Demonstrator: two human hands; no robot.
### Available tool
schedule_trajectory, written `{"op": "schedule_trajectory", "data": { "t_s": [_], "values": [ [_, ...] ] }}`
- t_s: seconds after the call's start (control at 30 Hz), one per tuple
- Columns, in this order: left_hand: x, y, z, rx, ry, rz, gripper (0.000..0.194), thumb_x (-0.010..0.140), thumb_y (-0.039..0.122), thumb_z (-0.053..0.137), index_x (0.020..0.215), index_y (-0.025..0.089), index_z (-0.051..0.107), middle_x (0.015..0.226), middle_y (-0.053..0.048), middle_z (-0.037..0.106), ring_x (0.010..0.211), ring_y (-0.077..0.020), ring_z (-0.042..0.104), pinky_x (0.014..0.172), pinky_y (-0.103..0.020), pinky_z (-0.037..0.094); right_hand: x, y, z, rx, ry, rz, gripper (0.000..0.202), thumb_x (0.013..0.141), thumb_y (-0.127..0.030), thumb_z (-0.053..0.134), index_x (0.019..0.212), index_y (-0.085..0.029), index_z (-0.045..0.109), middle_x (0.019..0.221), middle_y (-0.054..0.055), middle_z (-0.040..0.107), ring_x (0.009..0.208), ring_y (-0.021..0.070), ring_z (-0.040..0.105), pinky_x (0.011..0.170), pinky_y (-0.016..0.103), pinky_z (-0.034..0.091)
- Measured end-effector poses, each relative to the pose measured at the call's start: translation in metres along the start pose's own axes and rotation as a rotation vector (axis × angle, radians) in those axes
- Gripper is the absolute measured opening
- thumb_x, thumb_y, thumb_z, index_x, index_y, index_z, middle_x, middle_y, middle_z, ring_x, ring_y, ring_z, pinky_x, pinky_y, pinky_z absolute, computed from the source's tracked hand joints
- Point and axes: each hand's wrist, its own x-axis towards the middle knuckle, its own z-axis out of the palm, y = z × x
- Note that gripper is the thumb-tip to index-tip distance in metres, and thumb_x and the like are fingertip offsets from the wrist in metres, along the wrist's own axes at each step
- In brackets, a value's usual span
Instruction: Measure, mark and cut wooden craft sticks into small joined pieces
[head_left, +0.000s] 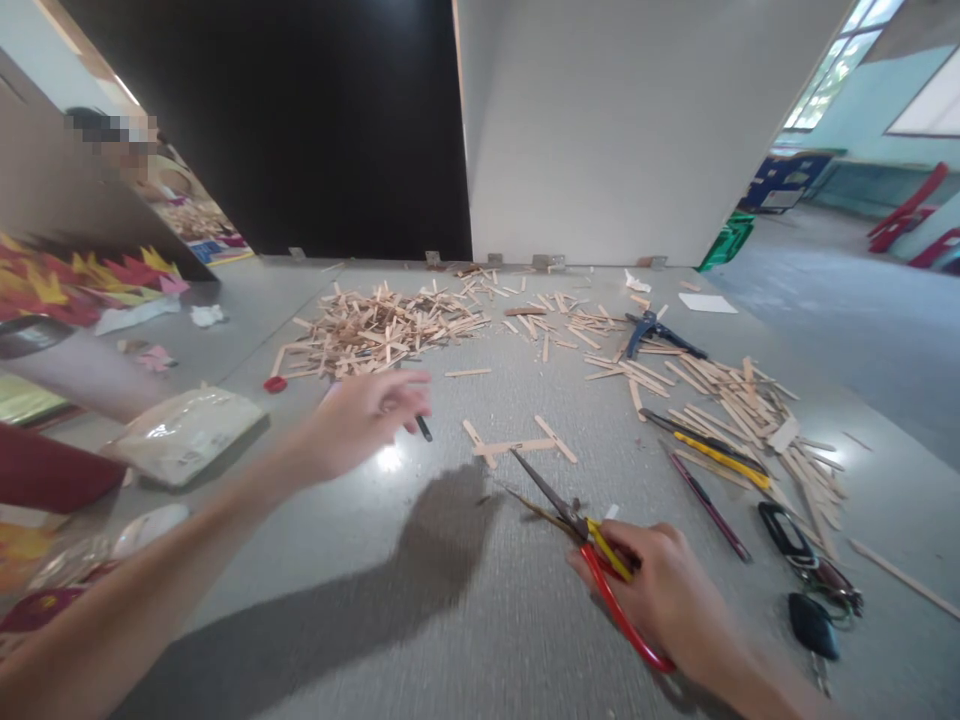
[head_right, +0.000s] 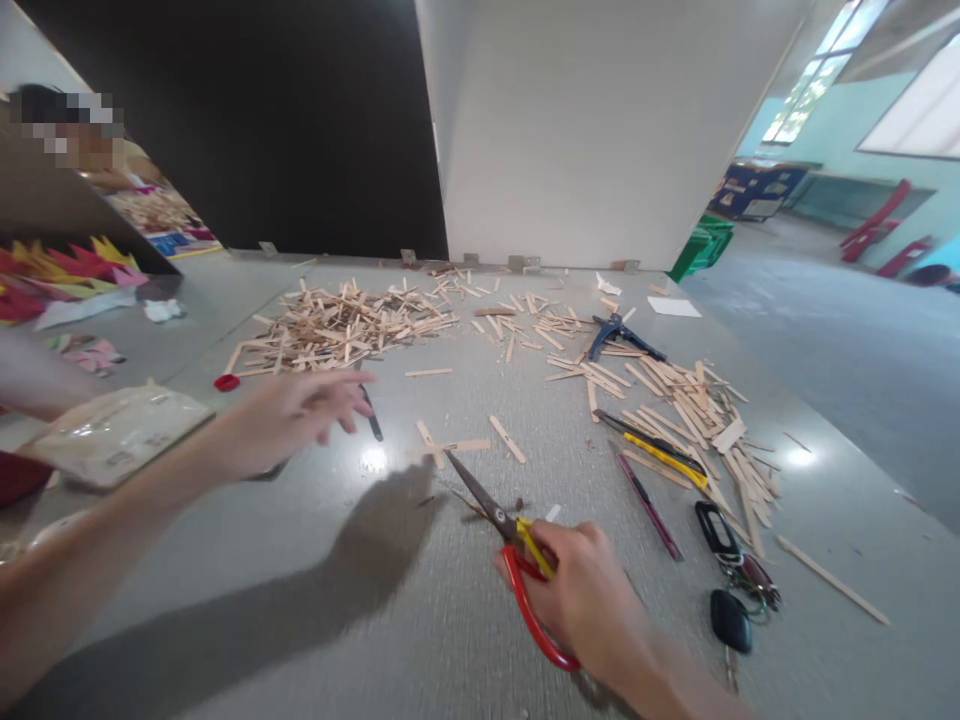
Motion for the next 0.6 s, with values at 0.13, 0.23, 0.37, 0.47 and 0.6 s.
{"op": "schedule_trajectory", "data": {
  "t_s": [0.13,0.23,0.37,0.47,0.6],
  "values": [
    [-0.019,0.023,0.027,-0.165,-0.266,0.23,0.058,0.112,0.059,0.035,0.136,0.019,0.07,0.108,-0.011,0.081,0.085,-0.0234,0.075,0.073,-0.031,0.053,-0.003,-0.002,0.001,0.021,0.027,-0.039,0.045,0.091,-0.044,0.062,0.059,-0.025,0.037,0.055,-0.009,0.023,0.056,0.0135,0.019,0.048,0.027,0.025],
    [-0.02,0.032,0.033,-0.196,-0.387,0.331,0.052,0.113,0.055,0.036,0.093,0.02,0.069,0.089,-0.007,0.078,0.074,-0.0195,0.07,0.071,-0.03,0.05,-0.006,-0.002,0.002,0.037,0.055,-0.076,0.047,0.092,-0.045,0.065,0.06,-0.025,0.037,0.056,-0.009,0.024,0.056,0.0129,0.019,0.048,0.026,0.024],
    [-0.022,0.038,0.036,-0.269,-0.442,0.35,0.041,0.112,0.045,0.038,0.085,0.021,0.059,0.064,0.0,0.064,0.058,-0.0156,0.056,0.062,-0.027,0.043,-0.008,-0.002,0.002,0.062,0.031,-0.091,0.048,0.093,-0.045,0.067,0.061,-0.025,0.037,0.057,-0.01,0.023,0.055,0.0125,0.019,0.048,0.025,0.024],
    [-0.026,0.039,0.041,-0.366,-0.459,0.307,0.039,0.112,0.045,0.038,0.089,0.021,0.058,0.061,0.003,0.06,0.055,-0.014,0.051,0.058,-0.026,0.04,-0.01,0.002,0.0,0.05,-0.042,-0.079,0.049,0.095,-0.046,0.069,0.062,-0.024,0.04,0.057,-0.009,0.028,0.056,0.0126,0.024,0.051,0.024,0.028],
    [-0.031,0.04,0.048,-0.503,-0.47,0.327,0.039,0.113,0.049,0.038,0.093,0.022,0.059,0.063,0.004,0.059,0.055,-0.0128,0.051,0.057,-0.024,0.039,-0.019,0.011,-0.004,0.039,-0.099,-0.097,0.05,0.099,-0.057,0.066,0.065,-0.022,0.056,0.059,-0.004,0.048,0.057,0.0147,0.042,0.058,0.025,0.041]
  ]
}}
